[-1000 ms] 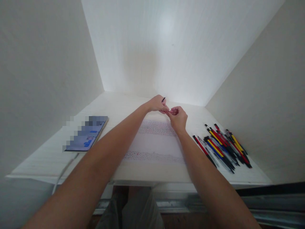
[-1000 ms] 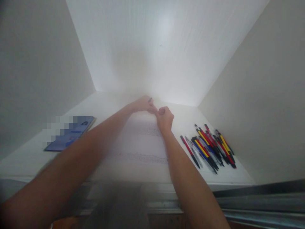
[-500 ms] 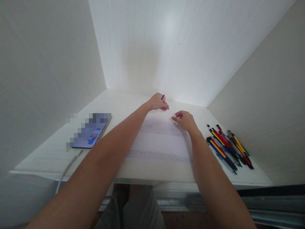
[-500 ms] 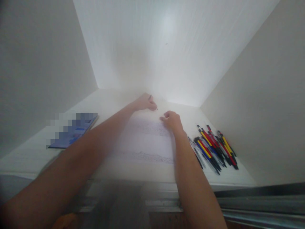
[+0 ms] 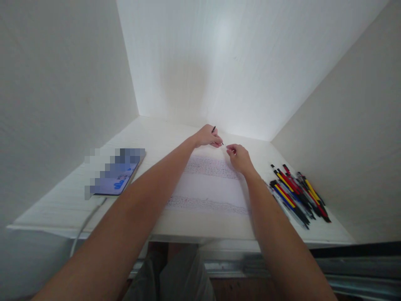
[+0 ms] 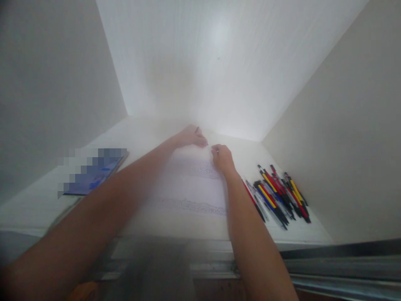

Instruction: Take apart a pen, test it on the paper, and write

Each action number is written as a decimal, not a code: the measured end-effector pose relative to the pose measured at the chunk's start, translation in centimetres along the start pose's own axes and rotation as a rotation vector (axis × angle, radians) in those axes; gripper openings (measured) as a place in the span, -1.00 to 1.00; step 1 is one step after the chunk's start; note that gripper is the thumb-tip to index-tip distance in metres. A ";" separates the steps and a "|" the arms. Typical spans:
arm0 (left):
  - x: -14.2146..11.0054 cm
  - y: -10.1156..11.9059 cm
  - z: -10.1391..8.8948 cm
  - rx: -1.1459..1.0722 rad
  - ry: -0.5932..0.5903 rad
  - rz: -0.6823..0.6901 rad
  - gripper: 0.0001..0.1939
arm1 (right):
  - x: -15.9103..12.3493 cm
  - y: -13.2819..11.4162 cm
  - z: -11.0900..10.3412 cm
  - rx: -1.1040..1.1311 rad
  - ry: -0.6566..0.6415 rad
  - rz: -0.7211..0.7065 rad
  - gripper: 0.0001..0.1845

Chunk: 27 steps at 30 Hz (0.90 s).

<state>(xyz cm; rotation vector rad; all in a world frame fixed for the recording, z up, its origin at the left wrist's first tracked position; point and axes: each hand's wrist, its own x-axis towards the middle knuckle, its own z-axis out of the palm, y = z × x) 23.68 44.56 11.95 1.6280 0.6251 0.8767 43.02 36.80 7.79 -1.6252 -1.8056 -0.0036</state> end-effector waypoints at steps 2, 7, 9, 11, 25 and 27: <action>-0.1 0.3 0.1 -0.012 0.016 0.004 -0.50 | -0.1 0.0 0.2 -0.005 0.026 0.000 -0.79; -0.4 0.7 0.3 -0.019 0.030 0.014 -0.47 | -0.3 -0.2 0.6 -0.024 0.031 -0.030 -0.77; -0.5 0.8 0.4 0.013 0.003 0.021 -0.46 | -0.3 -0.3 0.6 -0.008 0.030 -0.045 -0.78; -0.5 1.0 0.5 0.045 -0.016 0.035 -0.46 | -0.4 -0.4 0.8 0.013 0.034 -0.050 -0.79; 1.4 -0.1 2.3 0.179 -0.032 0.092 -0.57 | 0.1 -0.3 1.2 0.197 0.142 0.112 -0.77; 1.3 0.4 2.6 0.272 -0.021 0.106 -0.57 | 0.1 -0.2 1.3 0.224 0.176 0.116 -0.75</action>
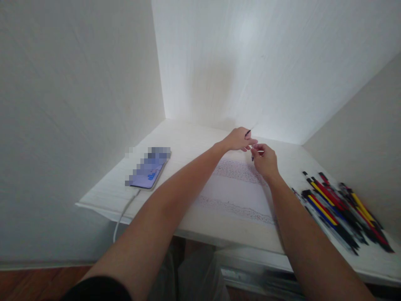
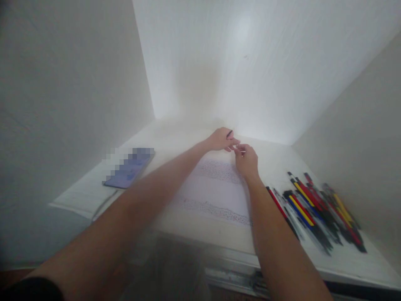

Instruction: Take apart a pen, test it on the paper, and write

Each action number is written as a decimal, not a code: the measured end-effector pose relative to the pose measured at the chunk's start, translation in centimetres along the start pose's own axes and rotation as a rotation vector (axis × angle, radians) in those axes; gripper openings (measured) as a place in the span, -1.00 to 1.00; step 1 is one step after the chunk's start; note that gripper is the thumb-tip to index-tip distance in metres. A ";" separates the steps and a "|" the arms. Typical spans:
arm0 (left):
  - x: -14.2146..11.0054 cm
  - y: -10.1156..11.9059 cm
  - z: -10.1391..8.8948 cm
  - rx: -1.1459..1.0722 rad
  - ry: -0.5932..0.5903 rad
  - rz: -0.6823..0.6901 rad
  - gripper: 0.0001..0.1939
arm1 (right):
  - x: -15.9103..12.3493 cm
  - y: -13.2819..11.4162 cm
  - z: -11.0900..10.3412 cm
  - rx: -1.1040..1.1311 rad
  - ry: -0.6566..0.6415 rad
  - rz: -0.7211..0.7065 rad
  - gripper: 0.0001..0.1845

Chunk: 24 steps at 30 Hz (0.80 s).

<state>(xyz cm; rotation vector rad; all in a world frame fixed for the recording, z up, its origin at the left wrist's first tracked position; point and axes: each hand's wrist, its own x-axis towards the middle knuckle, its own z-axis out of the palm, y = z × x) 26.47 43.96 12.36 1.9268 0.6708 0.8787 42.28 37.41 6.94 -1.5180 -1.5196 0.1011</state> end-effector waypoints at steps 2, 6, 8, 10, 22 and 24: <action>0.0 0.4 0.0 0.158 0.030 0.018 -0.55 | 0.0 0.2 0.1 0.017 0.017 0.001 -0.73; 0.5 0.0 -0.6 0.410 0.111 0.135 -0.46 | 0.2 0.8 0.3 0.046 0.041 0.029 -0.72; 0.7 -0.6 -1.3 0.449 0.057 0.171 -0.50 | 0.2 1.0 0.3 0.052 0.053 0.039 -0.73; 0.8 -1.2 -2.4 0.472 -0.050 0.160 -0.57 | 0.2 1.0 0.1 0.038 0.062 0.041 -0.74; -0.3 -0.7 -6.0 0.634 -0.396 -0.109 -0.72 | -0.6 -0.1 0.1 -0.124 -0.024 -0.113 -0.78; -0.4 -0.5 -5.9 0.677 -0.386 -0.134 -0.71 | -0.6 -0.1 0.0 -0.137 -0.030 -0.099 -0.77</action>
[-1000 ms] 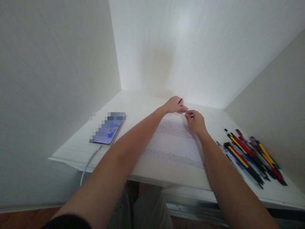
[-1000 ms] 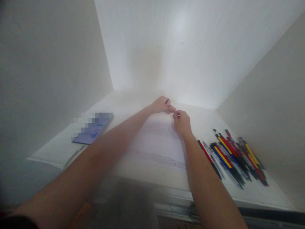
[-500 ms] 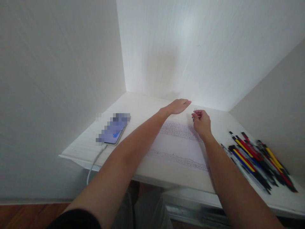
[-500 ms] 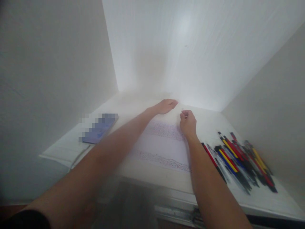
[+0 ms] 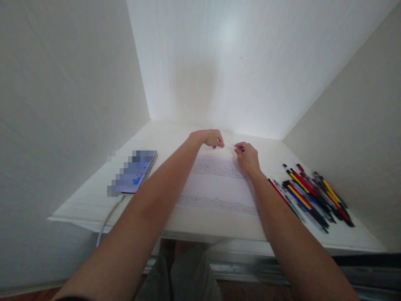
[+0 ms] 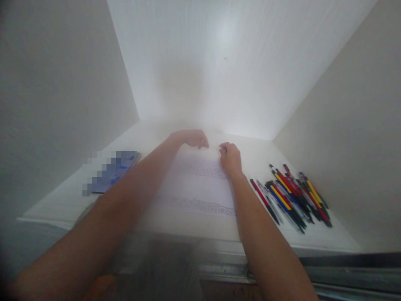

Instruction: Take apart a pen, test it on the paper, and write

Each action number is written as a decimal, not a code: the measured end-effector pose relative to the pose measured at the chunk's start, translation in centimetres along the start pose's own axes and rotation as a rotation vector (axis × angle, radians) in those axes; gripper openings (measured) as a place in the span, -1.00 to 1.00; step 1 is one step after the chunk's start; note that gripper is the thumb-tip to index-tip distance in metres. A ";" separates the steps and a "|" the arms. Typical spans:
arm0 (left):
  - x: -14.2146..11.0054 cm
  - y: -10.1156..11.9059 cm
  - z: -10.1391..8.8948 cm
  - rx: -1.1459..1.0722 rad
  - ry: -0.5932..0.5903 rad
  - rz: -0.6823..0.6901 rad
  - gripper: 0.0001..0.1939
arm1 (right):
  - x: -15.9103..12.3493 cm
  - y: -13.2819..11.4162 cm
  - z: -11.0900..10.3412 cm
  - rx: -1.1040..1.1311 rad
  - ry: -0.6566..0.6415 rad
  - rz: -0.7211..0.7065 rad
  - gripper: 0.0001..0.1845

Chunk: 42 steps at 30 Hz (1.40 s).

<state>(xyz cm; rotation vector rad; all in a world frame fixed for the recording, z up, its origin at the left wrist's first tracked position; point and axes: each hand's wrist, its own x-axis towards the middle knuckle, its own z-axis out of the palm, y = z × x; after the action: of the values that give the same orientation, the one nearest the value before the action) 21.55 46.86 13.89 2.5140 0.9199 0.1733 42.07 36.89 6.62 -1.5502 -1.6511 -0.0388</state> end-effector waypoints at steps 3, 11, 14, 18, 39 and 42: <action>-0.2 0.2 -0.3 0.040 0.008 -0.045 -0.70 | 0.0 -0.1 -0.2 -0.024 -0.003 0.022 -0.77; 0.1 0.8 0.1 0.075 -0.068 -0.025 -0.72 | -0.1 -1.2 -0.5 -0.039 -0.093 -0.098 -0.76; 0.4 1.3 0.4 0.065 -0.067 0.041 -0.70 | -0.1 -1.5 -0.4 -0.035 -0.128 -0.107 -0.77; 0.0 2.0 0.2 -0.243 0.121 0.068 -0.61 | -0.1 -1.6 -0.5 0.011 -0.068 -0.069 -0.76; -0.3 0.6 0.7 -1.109 0.406 -0.285 -0.57 | -0.1 -2.9 -1.0 0.067 0.161 -0.101 -0.83; 0.1 -0.2 1.2 -1.145 0.403 -0.225 -0.55 | -0.2 -3.0 -0.8 0.074 0.134 -0.088 -0.83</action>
<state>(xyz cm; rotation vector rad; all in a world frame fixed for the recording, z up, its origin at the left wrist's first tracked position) 21.88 46.56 12.71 1.3229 0.8692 0.8712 40.01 35.61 8.57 -1.3892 -1.5957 -0.1242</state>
